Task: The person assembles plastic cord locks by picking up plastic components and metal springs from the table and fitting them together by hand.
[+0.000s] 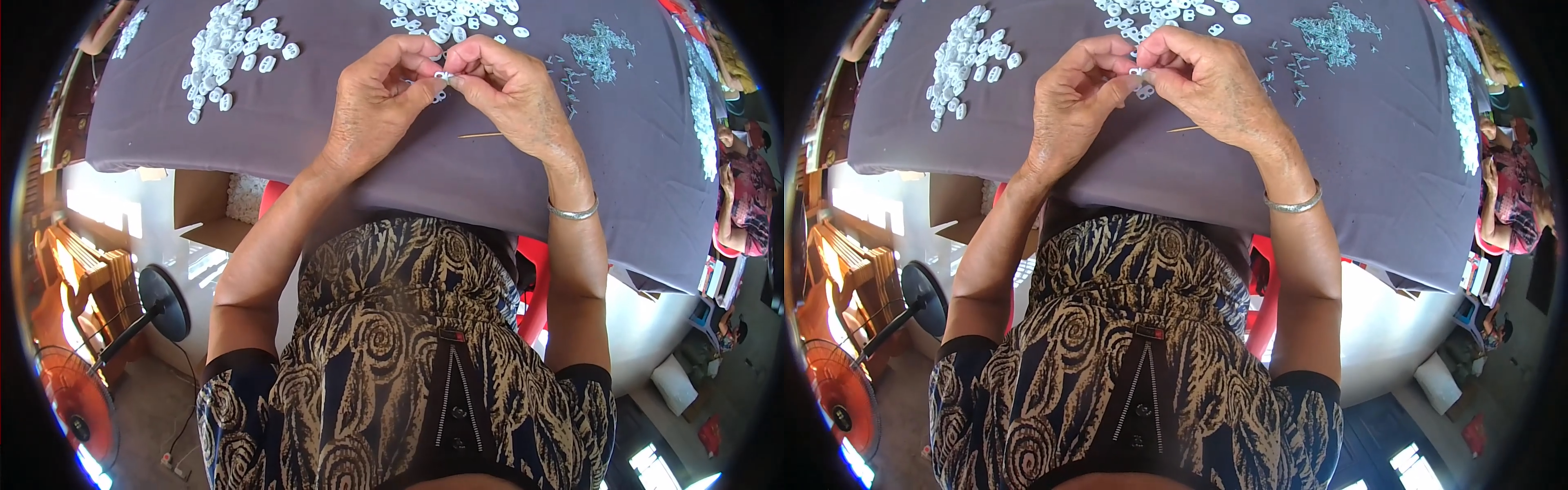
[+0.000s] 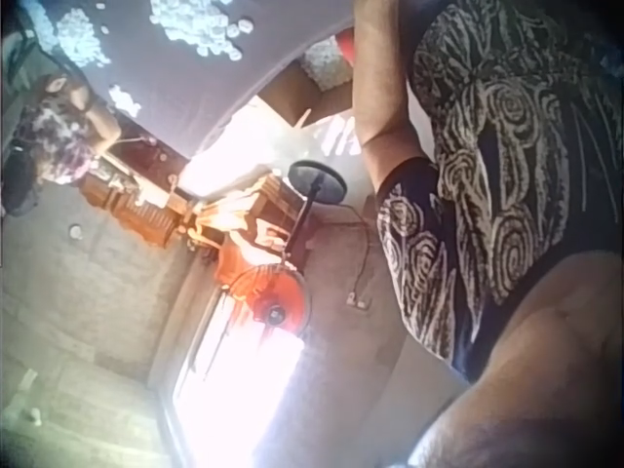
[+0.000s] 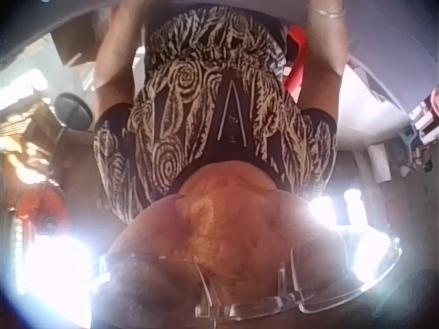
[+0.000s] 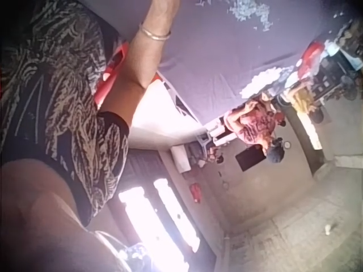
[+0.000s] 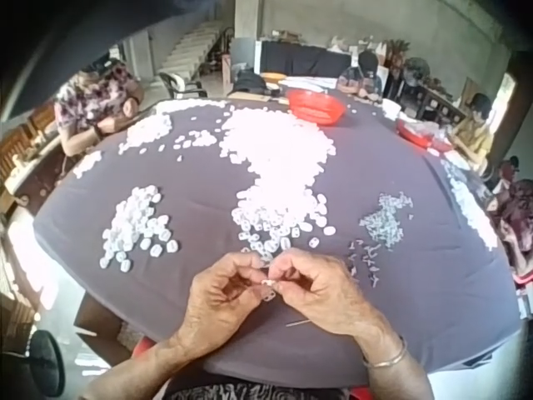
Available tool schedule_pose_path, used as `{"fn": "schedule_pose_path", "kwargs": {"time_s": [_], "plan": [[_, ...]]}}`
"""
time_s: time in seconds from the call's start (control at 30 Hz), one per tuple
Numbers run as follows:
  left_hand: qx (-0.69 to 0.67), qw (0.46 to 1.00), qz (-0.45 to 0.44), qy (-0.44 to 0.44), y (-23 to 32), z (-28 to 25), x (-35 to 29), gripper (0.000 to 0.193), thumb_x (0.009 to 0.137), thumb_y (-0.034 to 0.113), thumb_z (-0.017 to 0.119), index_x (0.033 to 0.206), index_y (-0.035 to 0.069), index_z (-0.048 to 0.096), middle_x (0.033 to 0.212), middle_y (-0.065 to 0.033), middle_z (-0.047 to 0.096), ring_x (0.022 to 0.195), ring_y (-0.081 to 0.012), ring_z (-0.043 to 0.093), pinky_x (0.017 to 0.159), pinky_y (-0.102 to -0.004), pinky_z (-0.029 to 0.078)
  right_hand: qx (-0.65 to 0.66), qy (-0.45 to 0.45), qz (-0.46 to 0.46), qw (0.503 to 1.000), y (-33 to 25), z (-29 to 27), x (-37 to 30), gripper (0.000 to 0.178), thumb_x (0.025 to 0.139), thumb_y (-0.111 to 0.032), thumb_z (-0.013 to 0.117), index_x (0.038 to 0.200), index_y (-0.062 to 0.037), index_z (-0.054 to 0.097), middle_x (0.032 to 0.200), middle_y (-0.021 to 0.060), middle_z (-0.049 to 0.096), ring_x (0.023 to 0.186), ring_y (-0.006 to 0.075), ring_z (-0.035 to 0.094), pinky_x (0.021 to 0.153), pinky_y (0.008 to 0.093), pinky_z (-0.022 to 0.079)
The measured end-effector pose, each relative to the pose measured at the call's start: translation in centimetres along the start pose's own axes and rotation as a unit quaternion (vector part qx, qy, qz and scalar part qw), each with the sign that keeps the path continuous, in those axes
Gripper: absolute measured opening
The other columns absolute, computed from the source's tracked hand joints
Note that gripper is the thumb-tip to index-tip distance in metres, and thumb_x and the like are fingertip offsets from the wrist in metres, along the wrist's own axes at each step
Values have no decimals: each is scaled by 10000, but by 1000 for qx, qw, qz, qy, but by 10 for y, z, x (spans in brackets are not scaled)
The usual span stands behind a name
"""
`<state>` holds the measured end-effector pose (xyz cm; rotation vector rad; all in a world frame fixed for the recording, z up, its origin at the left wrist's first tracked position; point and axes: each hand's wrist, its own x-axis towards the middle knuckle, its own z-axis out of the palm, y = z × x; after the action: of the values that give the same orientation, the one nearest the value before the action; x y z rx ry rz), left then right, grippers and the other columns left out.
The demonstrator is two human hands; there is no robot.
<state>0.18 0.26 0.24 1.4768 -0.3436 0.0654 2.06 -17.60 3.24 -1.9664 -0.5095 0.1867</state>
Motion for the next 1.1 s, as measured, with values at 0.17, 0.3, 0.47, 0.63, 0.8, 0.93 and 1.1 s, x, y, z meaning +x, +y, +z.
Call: {"fn": "schedule_pose_path", "kwargs": {"time_s": [0.17,0.3,0.47,0.63,0.8,0.93,1.1], "plan": [[-2,1000,-14,26,4,0,0,220,818,-46,636,1024,15,590,898,-14,610,796,-57,573,688,-201,502,-7,10,-12,1000,-1,-1,0,77,875,-8,578,948,-20,600,804,-33,581,734,29,514,642,188,434],[-28,999,-23,26,3,0,-1,194,831,-18,639,1016,17,593,882,-13,611,745,-46,564,634,-199,501,-40,-19,20,999,-3,-2,1,88,911,-90,555,929,-25,612,765,-21,591,705,35,519,617,189,429],[-41,999,-30,15,0,2,0,196,840,0,639,1029,13,591,866,-8,610,736,-47,563,626,-200,503,-37,-15,17,999,-2,-2,-1,111,909,-109,543,918,-23,612,747,-15,584,686,40,514,599,199,423],[-23,998,-55,-20,0,-5,4,234,846,-10,626,1075,12,580,828,-11,621,760,-64,589,634,-205,506,-37,-5,-7,999,8,2,1,102,887,-104,548,906,-26,612,713,-15,567,644,46,486,561,217,406],[-7,997,-68,-20,0,-11,3,251,838,-41,608,1077,31,585,819,-3,612,723,-65,574,636,-207,490,-24,4,-26,999,6,7,1,88,874,-116,581,871,-39,621,645,-12,551,601,54,461,528,249,386],[-4,998,-59,-5,3,-6,3,232,844,-28,608,1064,42,591,805,17,598,686,-53,538,620,-198,462,-73,45,-59,995,7,-7,-1,82,856,-121,632,890,-46,635,656,-12,561,608,42,465,543,227,403],[-17,999,-43,6,-4,-7,5,223,844,-26,608,1057,38,590,802,18,596,687,-51,537,612,-199,463,-54,191,32,980,17,-64,-22,47,857,-70,638,888,-37,649,745,-68,572,694,5,484,594,165,395]]}}
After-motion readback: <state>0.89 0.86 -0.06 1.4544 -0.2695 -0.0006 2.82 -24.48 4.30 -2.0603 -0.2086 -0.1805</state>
